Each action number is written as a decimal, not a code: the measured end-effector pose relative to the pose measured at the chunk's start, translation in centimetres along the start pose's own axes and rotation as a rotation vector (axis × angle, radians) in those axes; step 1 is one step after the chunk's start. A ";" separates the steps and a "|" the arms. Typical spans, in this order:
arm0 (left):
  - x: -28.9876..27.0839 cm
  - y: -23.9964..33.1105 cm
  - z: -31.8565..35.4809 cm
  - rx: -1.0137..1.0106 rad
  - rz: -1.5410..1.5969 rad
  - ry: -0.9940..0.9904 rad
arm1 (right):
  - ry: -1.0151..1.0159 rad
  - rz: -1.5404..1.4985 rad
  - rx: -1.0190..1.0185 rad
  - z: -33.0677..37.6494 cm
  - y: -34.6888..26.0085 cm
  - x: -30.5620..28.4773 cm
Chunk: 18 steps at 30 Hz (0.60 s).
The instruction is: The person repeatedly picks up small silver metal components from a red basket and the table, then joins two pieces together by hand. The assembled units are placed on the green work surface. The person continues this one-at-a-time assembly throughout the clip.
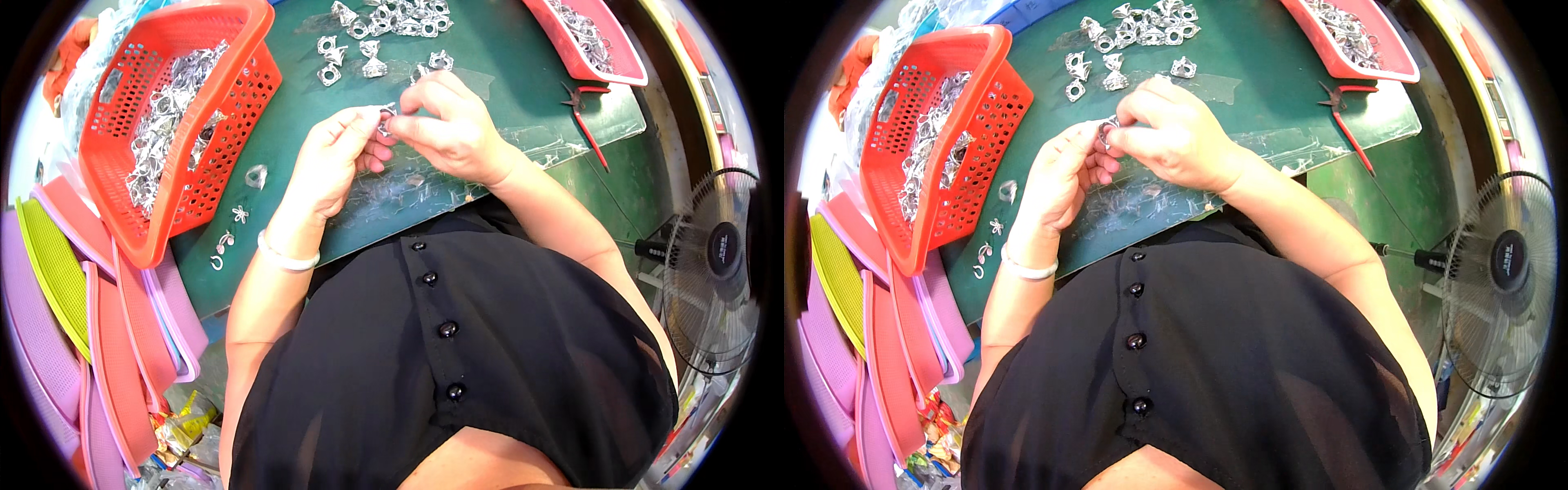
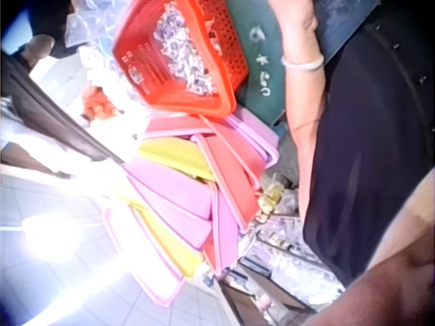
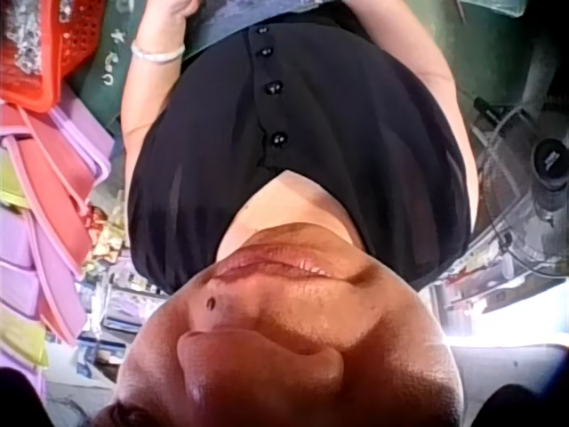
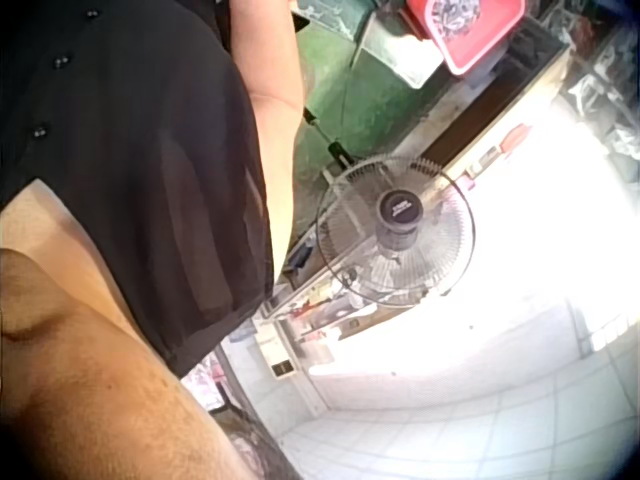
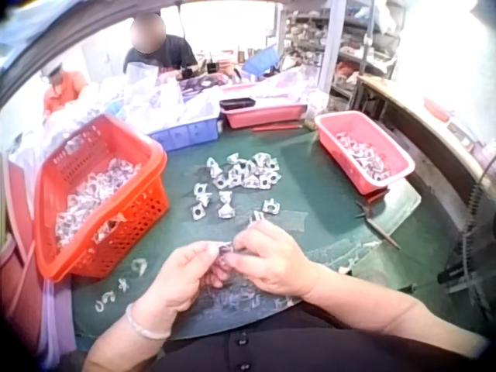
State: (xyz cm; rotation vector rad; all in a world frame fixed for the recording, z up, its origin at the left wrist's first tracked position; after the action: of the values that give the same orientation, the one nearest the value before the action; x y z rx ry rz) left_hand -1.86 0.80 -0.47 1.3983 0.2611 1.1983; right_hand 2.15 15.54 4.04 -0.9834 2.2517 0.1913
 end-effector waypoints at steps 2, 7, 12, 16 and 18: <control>0.2 -0.3 0.0 0.029 0.002 0.015 | 0.023 0.021 -0.024 0.3 -0.4 0.2; 0.4 -0.5 0.5 0.122 -0.116 0.077 | 0.028 0.014 -0.012 1.0 -0.7 0.6; 0.8 -0.4 1.4 0.288 -0.126 0.044 | 0.045 0.023 -0.049 1.6 -0.9 0.8; 0.8 -0.5 1.6 0.304 -0.089 0.022 | 0.051 0.024 -0.078 1.6 -1.3 0.8; 0.8 -0.6 1.7 0.383 -0.175 0.033 | 0.060 0.000 -0.064 1.6 -1.3 0.8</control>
State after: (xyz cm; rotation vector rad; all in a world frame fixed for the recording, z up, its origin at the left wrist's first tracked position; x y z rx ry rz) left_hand 0.03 0.48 -0.14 1.6470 0.6501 1.0617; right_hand 3.54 14.76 2.48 -1.0352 2.3124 0.2381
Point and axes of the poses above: each hand's wrist, its own z-axis away from the middle knuckle, its own x-axis out of the palm, y = z × x, the point moved 4 cm from there along -z, towards the middle knuckle, and after that the axes turned 7 degrees about z, right-handed, at the moved point
